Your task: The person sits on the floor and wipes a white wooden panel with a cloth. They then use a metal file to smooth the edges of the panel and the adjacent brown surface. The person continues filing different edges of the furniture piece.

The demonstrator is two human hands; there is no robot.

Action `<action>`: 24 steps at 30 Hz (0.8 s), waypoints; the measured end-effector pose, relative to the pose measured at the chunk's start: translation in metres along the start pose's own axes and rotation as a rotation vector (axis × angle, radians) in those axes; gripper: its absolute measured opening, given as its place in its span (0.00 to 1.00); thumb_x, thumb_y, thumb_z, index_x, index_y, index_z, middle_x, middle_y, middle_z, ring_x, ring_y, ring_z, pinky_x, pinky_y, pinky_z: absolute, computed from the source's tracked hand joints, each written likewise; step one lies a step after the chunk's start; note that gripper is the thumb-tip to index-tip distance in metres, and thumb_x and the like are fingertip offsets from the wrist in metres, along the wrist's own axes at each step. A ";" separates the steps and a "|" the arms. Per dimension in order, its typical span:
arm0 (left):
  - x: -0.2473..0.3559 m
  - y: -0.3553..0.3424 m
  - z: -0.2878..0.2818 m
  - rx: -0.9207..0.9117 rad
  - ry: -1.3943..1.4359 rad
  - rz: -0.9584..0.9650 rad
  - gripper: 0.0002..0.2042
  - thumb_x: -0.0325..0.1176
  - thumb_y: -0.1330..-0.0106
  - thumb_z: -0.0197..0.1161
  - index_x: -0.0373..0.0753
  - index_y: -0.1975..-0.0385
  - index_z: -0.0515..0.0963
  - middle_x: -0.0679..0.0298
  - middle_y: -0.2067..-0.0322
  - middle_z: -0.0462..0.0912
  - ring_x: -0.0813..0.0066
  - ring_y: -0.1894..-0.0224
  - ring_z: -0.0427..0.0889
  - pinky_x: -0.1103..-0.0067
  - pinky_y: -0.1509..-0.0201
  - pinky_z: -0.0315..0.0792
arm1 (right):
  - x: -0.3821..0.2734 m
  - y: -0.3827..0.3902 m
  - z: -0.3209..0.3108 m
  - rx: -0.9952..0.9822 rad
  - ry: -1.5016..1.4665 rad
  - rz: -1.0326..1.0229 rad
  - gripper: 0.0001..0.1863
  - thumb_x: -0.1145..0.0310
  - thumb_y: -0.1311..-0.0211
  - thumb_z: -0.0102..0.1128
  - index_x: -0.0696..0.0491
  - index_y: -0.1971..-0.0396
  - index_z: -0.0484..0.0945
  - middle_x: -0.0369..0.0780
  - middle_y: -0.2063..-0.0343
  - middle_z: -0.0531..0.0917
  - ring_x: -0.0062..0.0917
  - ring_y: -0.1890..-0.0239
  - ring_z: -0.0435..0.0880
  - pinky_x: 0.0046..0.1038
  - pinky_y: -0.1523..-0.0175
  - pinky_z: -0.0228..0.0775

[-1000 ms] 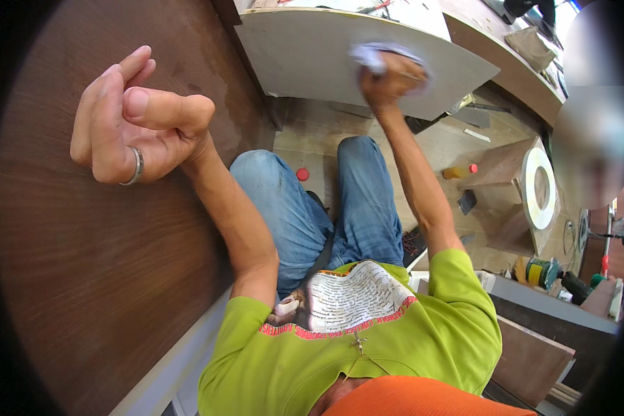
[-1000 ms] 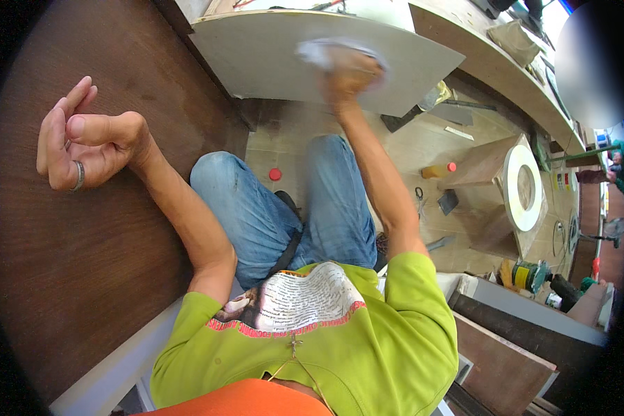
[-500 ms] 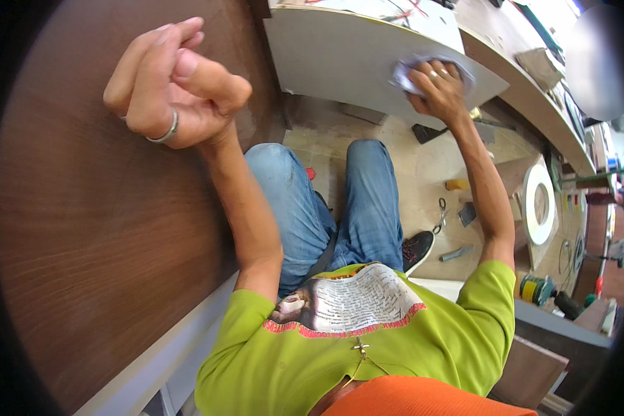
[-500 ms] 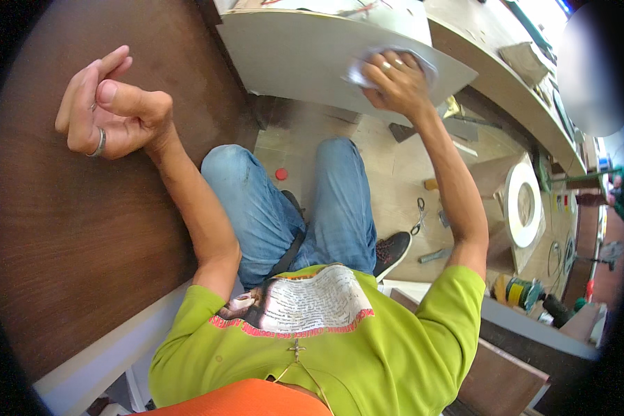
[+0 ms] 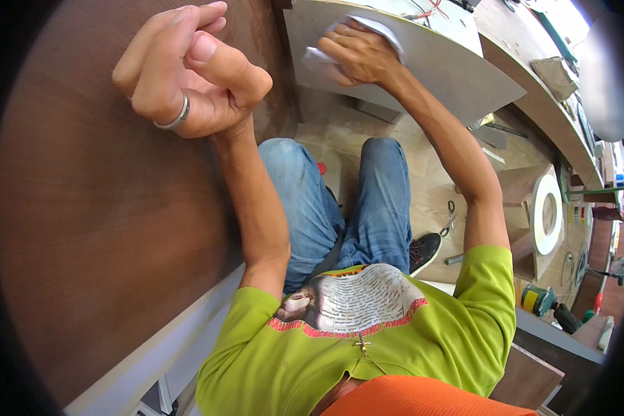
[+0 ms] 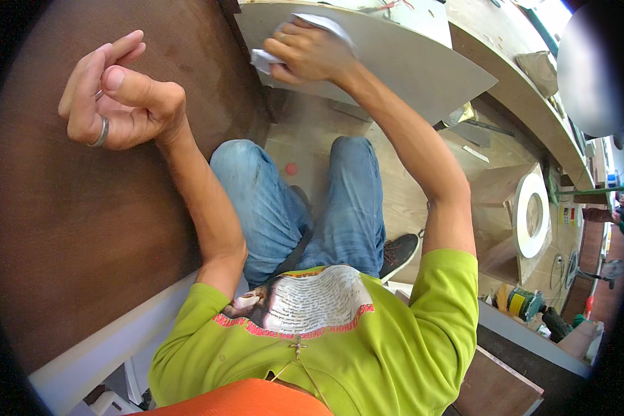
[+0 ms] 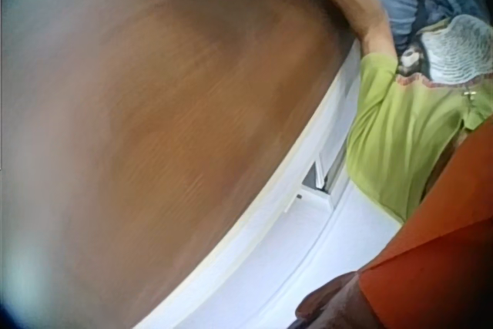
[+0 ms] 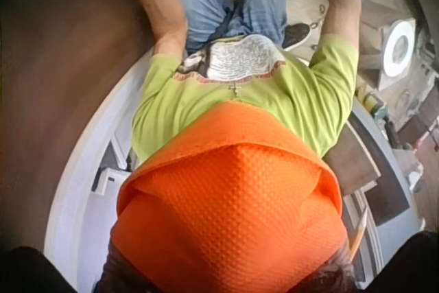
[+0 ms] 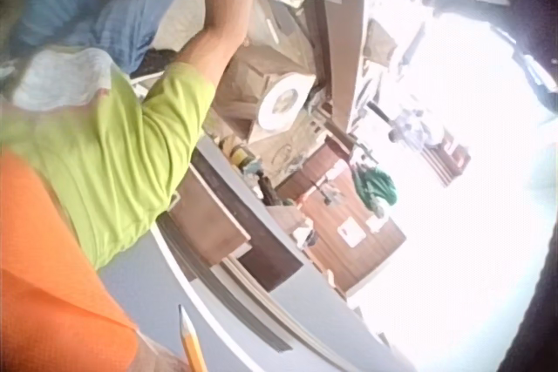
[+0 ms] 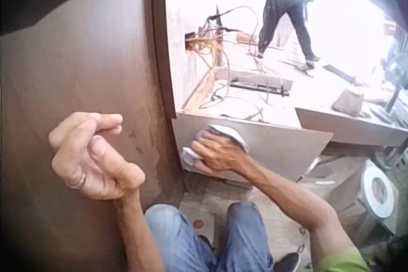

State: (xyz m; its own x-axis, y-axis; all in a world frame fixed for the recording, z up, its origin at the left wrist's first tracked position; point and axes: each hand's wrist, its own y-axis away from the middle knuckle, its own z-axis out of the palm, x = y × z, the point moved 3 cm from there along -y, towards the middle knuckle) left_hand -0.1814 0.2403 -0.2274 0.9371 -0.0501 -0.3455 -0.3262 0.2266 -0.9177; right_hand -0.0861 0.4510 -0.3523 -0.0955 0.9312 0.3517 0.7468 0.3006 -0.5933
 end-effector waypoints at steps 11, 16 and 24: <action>-0.005 0.013 -0.006 -0.099 -0.040 0.009 0.07 0.19 0.27 0.47 0.27 0.52 0.65 0.55 0.56 0.70 0.72 0.71 0.86 0.85 0.70 0.87 | 0.017 0.012 -0.019 -0.013 -0.120 -0.043 0.13 0.56 0.38 0.62 0.51 0.65 0.79 0.44 0.68 0.87 0.39 0.68 0.86 0.41 0.58 0.81; -0.008 0.008 -0.011 -0.100 -0.056 0.020 0.05 0.20 0.26 0.46 0.28 0.54 0.64 0.54 0.57 0.71 0.71 0.73 0.86 0.86 0.71 0.87 | 0.025 0.119 -0.089 0.115 0.099 -0.025 0.10 0.63 0.56 0.65 0.51 0.74 0.77 0.39 0.74 0.82 0.31 0.71 0.83 0.32 0.61 0.79; -0.005 0.004 -0.012 -0.089 -0.056 0.035 0.05 0.20 0.25 0.47 0.27 0.54 0.63 0.52 0.58 0.71 0.70 0.74 0.86 0.87 0.73 0.85 | 0.006 0.047 -0.040 0.170 0.051 -0.005 0.12 0.61 0.53 0.66 0.51 0.70 0.78 0.38 0.73 0.82 0.29 0.69 0.84 0.32 0.60 0.79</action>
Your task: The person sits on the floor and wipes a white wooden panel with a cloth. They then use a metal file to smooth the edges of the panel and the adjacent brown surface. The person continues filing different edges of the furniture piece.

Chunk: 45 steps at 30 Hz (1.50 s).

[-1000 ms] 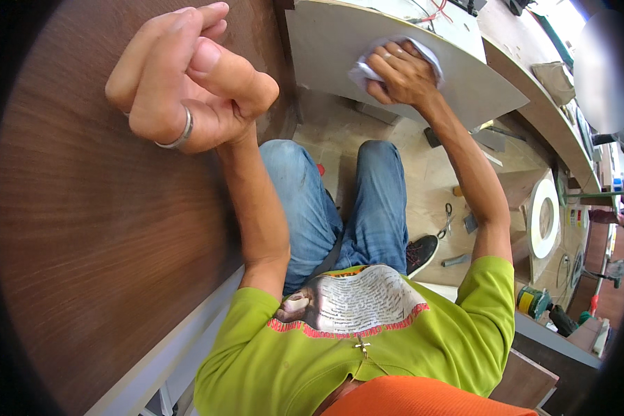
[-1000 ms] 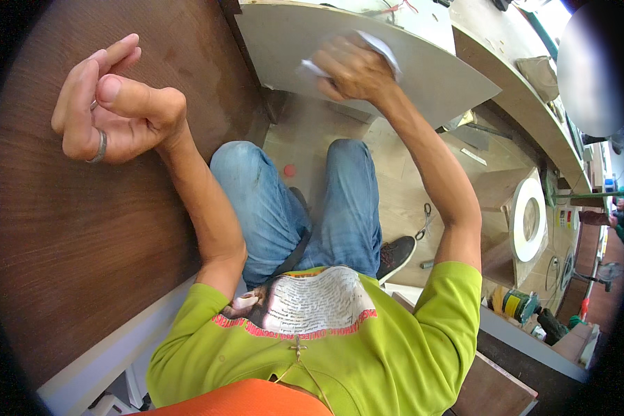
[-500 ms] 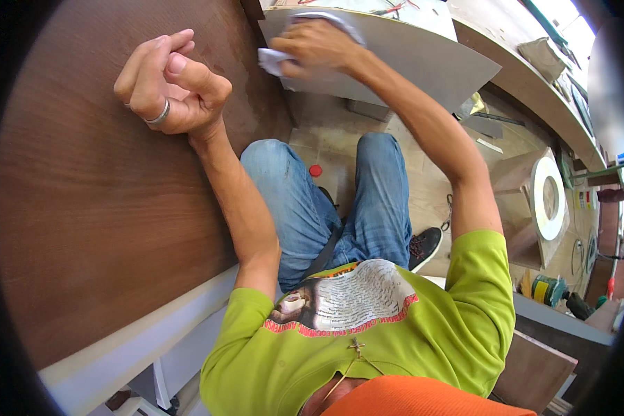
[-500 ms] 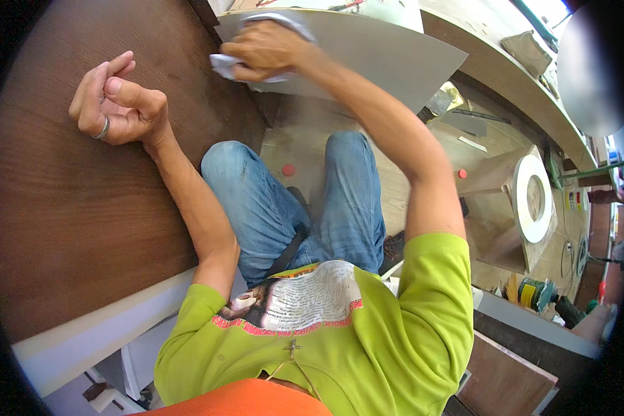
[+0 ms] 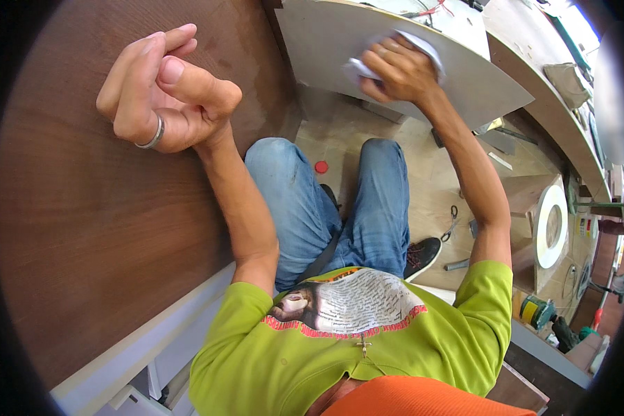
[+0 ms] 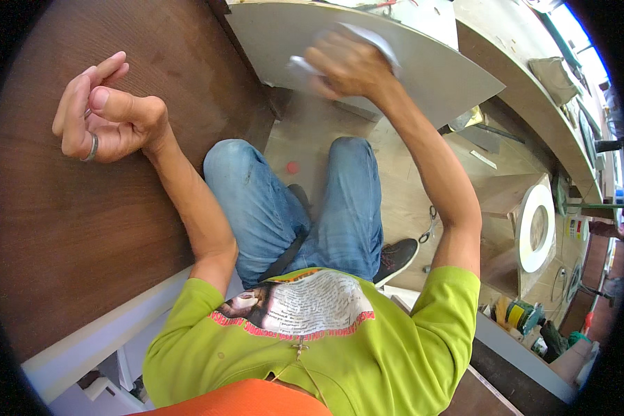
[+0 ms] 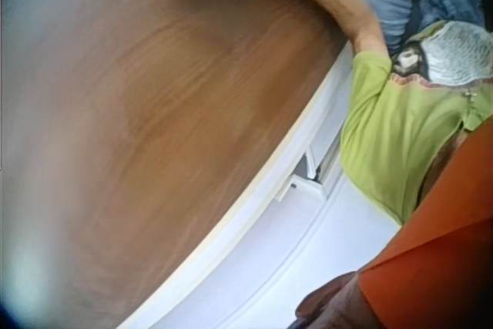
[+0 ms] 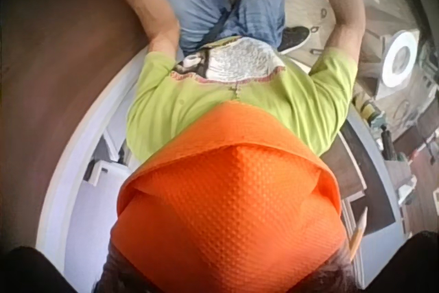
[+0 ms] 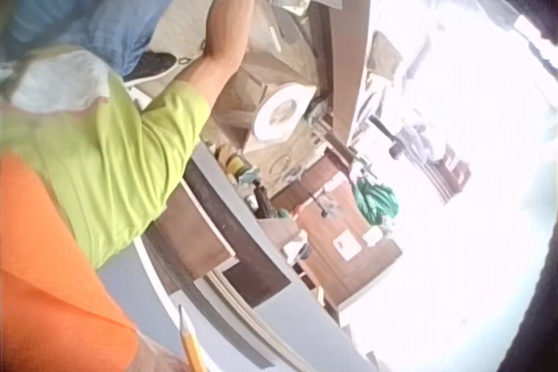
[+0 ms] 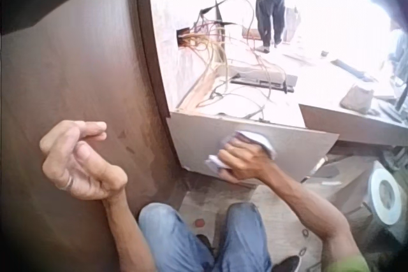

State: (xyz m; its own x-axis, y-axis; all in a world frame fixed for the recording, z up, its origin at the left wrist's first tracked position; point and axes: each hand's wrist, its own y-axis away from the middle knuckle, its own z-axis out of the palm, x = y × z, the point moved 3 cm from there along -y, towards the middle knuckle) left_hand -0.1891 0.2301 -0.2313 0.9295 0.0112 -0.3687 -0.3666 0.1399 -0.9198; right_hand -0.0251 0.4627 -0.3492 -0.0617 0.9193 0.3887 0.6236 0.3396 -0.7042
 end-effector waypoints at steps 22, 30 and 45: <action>-0.017 0.002 0.014 0.065 0.138 0.055 0.06 0.20 0.27 0.49 0.21 0.58 0.62 0.47 0.61 0.74 0.68 0.78 0.85 0.84 0.75 0.86 | -0.003 0.167 -0.022 -0.505 -0.286 -0.032 0.25 0.56 0.44 0.71 0.54 0.49 0.78 0.47 0.60 0.82 0.43 0.50 0.81 0.43 0.41 0.75; -0.011 -0.006 -0.009 -0.093 -0.204 0.015 0.09 0.28 0.19 0.43 0.25 0.55 0.57 0.44 0.64 0.75 0.59 0.78 0.87 0.77 0.80 0.86 | -0.048 0.095 0.080 -0.363 -0.620 -0.131 0.17 0.58 0.42 0.67 0.56 0.65 0.74 0.48 0.67 0.80 0.45 0.58 0.81 0.46 0.50 0.71; -0.004 -0.010 -0.003 -0.072 -0.225 0.042 0.06 0.24 0.20 0.41 0.26 0.55 0.60 0.48 0.60 0.73 0.62 0.77 0.87 0.79 0.79 0.86 | -0.049 0.103 0.086 -0.348 -0.624 -0.246 0.18 0.57 0.44 0.65 0.56 0.66 0.74 0.47 0.71 0.80 0.44 0.61 0.82 0.46 0.53 0.72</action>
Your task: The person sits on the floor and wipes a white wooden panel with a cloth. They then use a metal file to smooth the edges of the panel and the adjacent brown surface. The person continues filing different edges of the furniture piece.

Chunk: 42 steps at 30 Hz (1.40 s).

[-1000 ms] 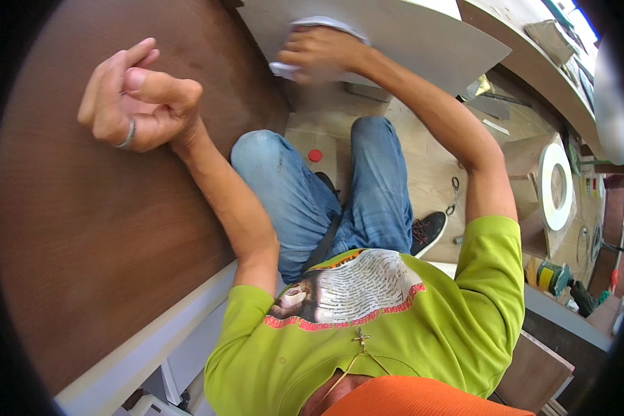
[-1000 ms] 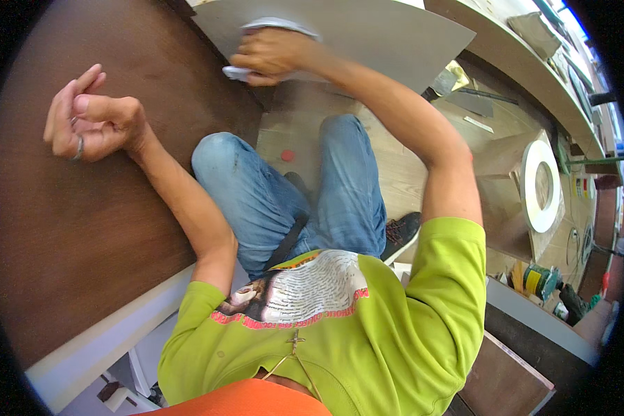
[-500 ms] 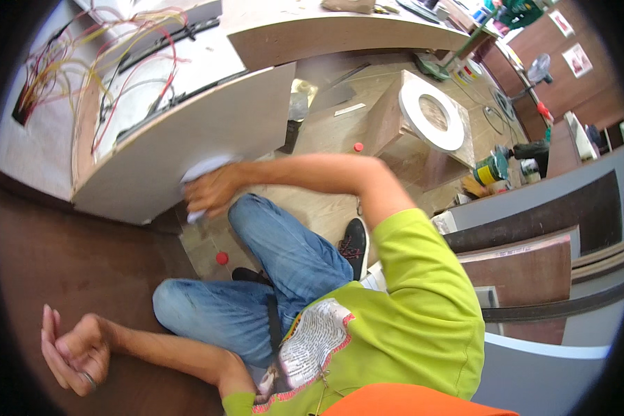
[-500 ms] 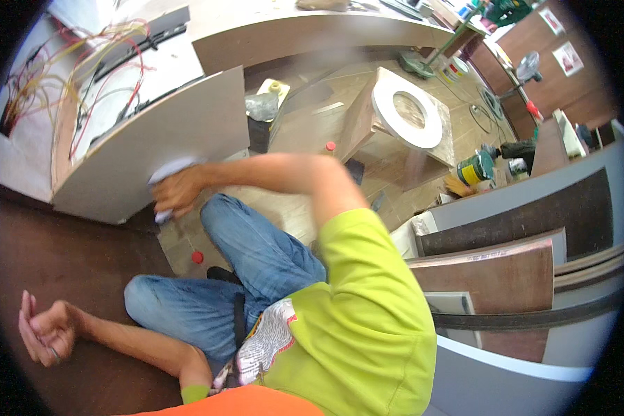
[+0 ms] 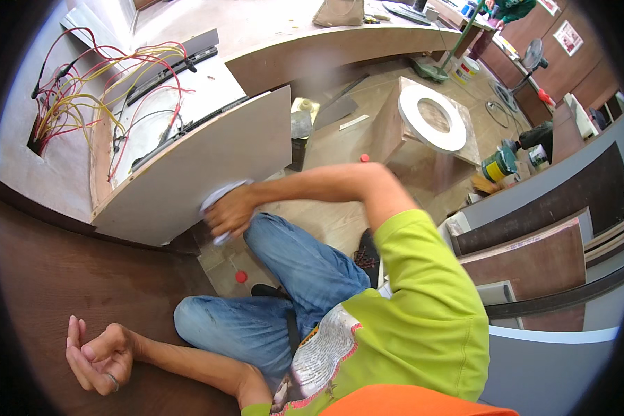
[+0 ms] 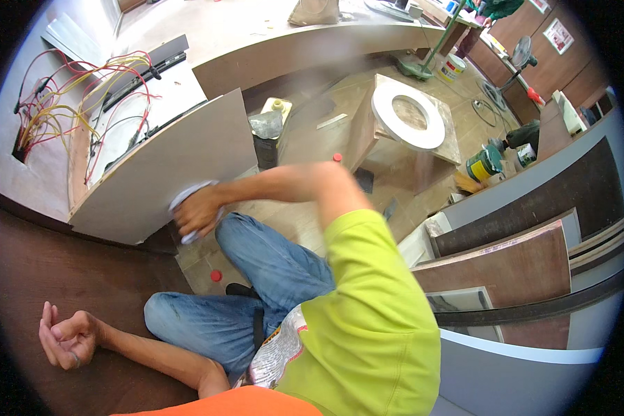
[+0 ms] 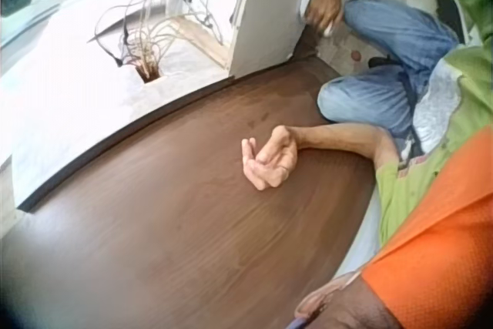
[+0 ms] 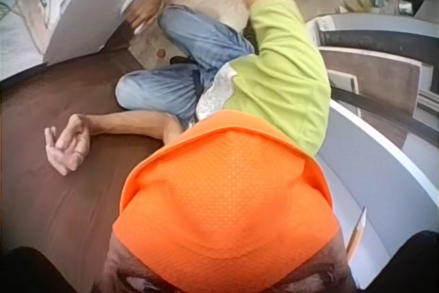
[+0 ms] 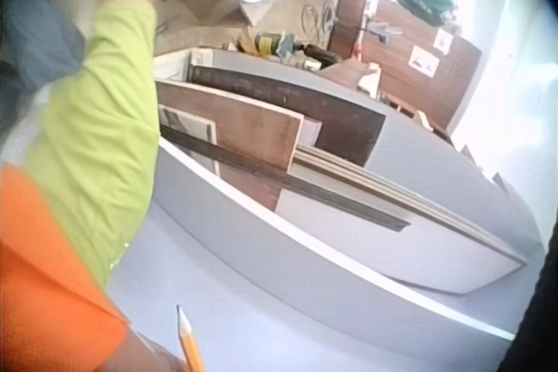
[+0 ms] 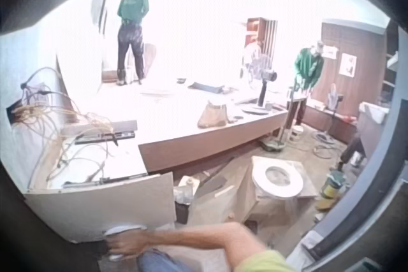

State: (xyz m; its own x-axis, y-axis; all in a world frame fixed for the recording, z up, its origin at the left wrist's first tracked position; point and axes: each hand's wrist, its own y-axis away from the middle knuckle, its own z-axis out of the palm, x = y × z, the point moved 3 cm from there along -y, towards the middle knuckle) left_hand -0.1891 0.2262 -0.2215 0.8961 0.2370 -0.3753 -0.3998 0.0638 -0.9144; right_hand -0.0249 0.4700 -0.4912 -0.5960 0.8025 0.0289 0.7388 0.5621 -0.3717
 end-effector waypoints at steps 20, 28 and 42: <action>0.003 0.003 0.006 0.053 0.026 -0.004 0.06 0.22 0.21 0.43 0.25 0.55 0.64 0.50 0.61 0.74 0.64 0.77 0.86 0.81 0.80 0.85 | 0.017 -0.035 0.084 0.040 0.064 0.006 0.17 0.59 0.48 0.65 0.56 0.68 0.73 0.46 0.70 0.79 0.44 0.62 0.81 0.44 0.52 0.72; -0.003 0.015 0.005 0.069 0.172 -0.145 0.06 0.23 0.22 0.47 0.27 0.53 0.67 0.50 0.58 0.77 0.66 0.70 0.87 0.80 0.70 0.88 | -0.039 0.075 -0.017 0.110 0.099 0.259 0.14 0.61 0.48 0.65 0.55 0.68 0.75 0.46 0.71 0.80 0.43 0.61 0.82 0.43 0.52 0.74; 0.178 0.074 0.065 -0.925 0.978 -0.639 0.07 0.27 0.26 0.59 0.35 0.54 0.79 0.58 0.58 0.81 0.65 0.59 0.82 0.72 0.54 0.77 | -0.154 0.137 0.061 1.707 -0.016 1.822 0.18 0.57 0.36 0.57 0.58 0.59 0.81 0.52 0.67 0.86 0.47 0.63 0.86 0.43 0.57 0.75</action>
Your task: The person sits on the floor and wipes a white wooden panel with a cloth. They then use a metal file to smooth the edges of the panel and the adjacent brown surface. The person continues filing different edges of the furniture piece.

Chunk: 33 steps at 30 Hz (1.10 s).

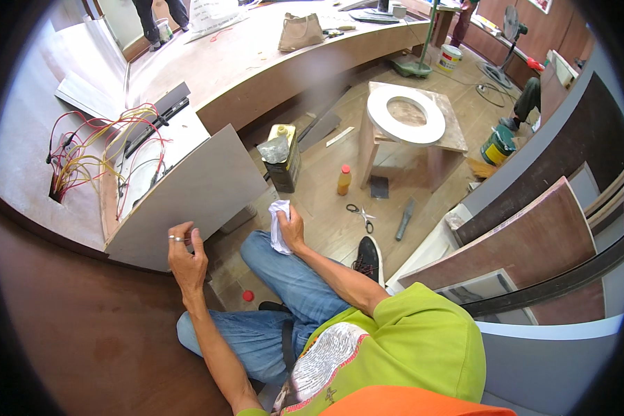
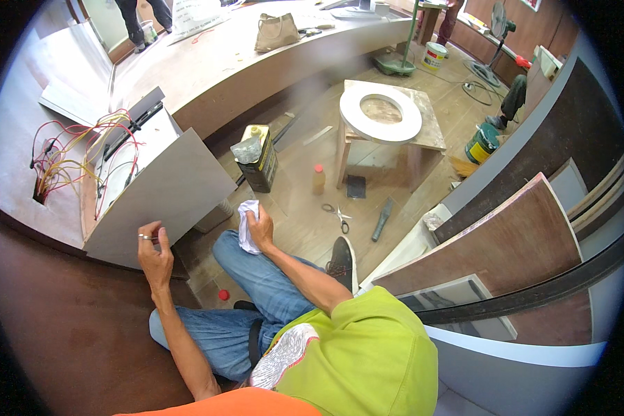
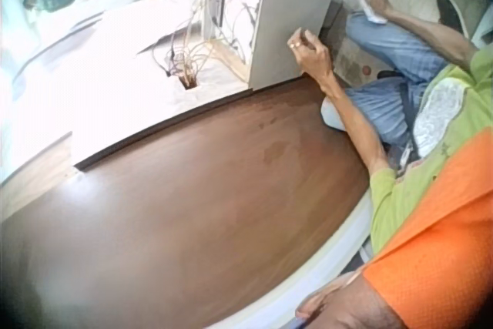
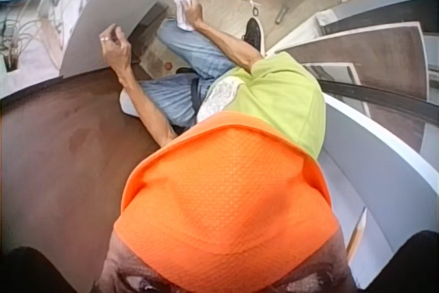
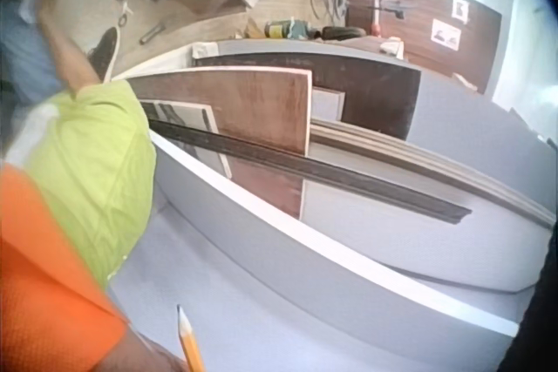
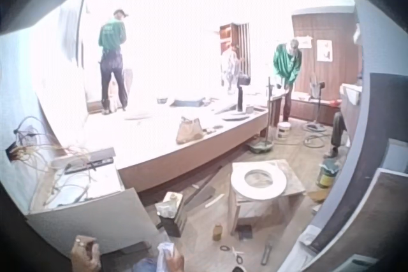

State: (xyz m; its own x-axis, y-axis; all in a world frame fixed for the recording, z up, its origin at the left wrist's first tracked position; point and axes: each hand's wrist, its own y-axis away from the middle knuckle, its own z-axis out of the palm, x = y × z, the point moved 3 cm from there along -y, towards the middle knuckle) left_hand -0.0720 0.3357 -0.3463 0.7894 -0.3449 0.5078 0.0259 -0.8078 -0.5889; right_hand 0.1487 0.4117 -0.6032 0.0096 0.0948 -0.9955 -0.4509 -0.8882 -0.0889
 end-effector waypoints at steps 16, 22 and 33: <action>-0.038 0.028 0.060 -0.244 0.059 -0.259 0.11 0.36 0.26 0.62 0.33 0.57 0.81 0.53 0.63 0.85 0.64 0.63 0.85 0.71 0.57 0.79 | 0.041 0.006 -0.006 0.022 -0.062 0.077 0.22 0.52 0.32 0.59 0.57 0.52 0.82 0.48 0.59 0.88 0.39 0.55 0.87 0.37 0.49 0.75; -0.061 0.071 0.118 0.059 0.962 -0.901 0.25 0.42 0.25 0.61 0.35 0.35 0.66 0.55 0.45 0.74 0.59 0.45 0.79 0.66 0.40 0.77 | 0.046 0.007 -0.010 0.030 -0.118 0.095 0.22 0.54 0.31 0.59 0.57 0.51 0.81 0.48 0.58 0.88 0.39 0.54 0.86 0.37 0.47 0.74; -0.142 0.101 0.147 0.629 1.517 -1.200 0.43 0.45 0.29 0.65 0.35 0.24 0.47 0.46 0.26 0.53 0.46 0.27 0.63 0.55 0.24 0.64 | 0.053 0.006 -0.001 0.003 -0.131 0.110 0.21 0.54 0.31 0.59 0.57 0.51 0.82 0.48 0.57 0.88 0.39 0.53 0.86 0.36 0.47 0.74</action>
State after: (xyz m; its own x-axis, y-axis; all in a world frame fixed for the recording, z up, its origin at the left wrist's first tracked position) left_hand -0.0915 0.3735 -0.5697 -0.8196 -0.1820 0.5432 0.4685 -0.7587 0.4527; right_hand 0.1478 0.4106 -0.6567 -0.1559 0.0552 -0.9862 -0.4457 -0.8949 0.0204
